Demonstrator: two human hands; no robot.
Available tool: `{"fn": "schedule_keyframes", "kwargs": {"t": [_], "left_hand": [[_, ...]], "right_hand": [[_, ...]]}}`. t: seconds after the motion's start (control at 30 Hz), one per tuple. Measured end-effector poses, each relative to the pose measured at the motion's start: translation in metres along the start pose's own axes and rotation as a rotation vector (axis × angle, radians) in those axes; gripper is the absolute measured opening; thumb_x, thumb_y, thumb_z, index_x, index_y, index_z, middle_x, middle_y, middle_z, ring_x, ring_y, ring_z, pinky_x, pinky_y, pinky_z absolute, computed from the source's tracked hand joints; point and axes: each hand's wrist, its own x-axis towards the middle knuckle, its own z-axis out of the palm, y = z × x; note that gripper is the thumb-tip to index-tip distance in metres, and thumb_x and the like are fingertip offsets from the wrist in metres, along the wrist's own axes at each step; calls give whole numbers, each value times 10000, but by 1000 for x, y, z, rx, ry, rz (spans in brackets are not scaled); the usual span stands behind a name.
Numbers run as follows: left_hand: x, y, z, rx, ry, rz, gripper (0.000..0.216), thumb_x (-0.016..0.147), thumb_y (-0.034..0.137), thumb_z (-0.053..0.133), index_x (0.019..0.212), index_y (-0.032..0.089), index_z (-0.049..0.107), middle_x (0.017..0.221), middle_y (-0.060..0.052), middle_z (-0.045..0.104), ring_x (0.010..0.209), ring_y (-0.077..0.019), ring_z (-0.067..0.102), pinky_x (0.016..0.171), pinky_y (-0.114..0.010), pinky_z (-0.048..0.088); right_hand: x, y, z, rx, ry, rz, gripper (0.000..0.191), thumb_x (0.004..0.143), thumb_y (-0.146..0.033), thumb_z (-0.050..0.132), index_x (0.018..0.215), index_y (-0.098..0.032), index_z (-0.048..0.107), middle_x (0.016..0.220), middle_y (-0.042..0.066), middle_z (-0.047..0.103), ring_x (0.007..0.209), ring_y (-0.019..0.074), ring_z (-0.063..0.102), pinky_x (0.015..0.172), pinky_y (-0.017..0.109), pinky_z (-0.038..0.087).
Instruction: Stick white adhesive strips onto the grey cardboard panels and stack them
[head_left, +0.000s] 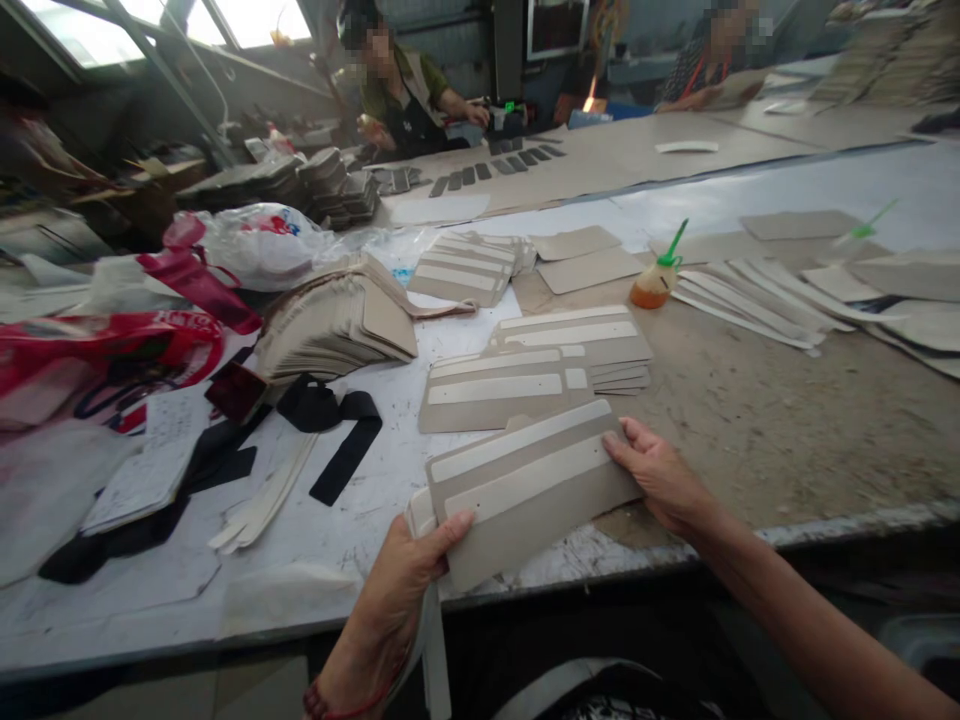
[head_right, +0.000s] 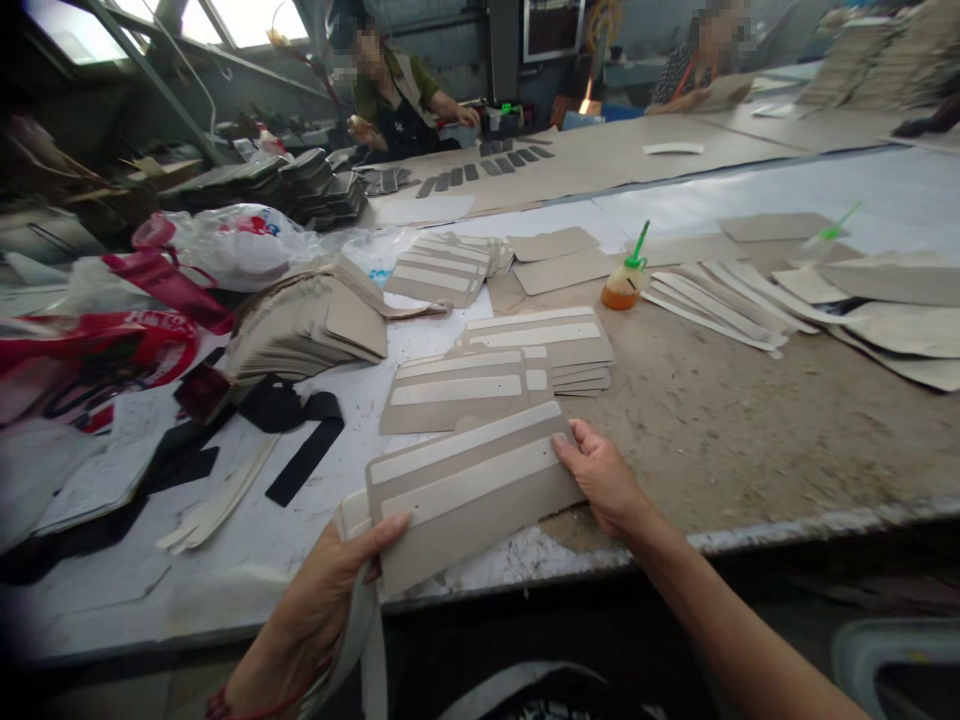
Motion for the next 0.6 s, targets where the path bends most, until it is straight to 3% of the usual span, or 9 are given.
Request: {"fn": "schedule_keyframes", "kwargs": {"t": [0.27,0.6], "left_hand": [[5,7,10,-52,-43,-36,683,673,319,707,1272,123,442,989,-121,685,863,-280,648,673,-354,539],[29,16,12,16,-131,-8,604,667,326,711,1180,68,525,953,-137,694,868,-273,649,744,-349,526]], "right_hand": [[-2,5,-5,-36,5,-24,415,787,-445,585,1115,-195,544,1007,49,671,848,194,622,729,278,489],[3,6,-9,-49,76,-57,447,807,-454,562,1170,-200,496,1044,46,663,870,187,625,740,269,492]]}}
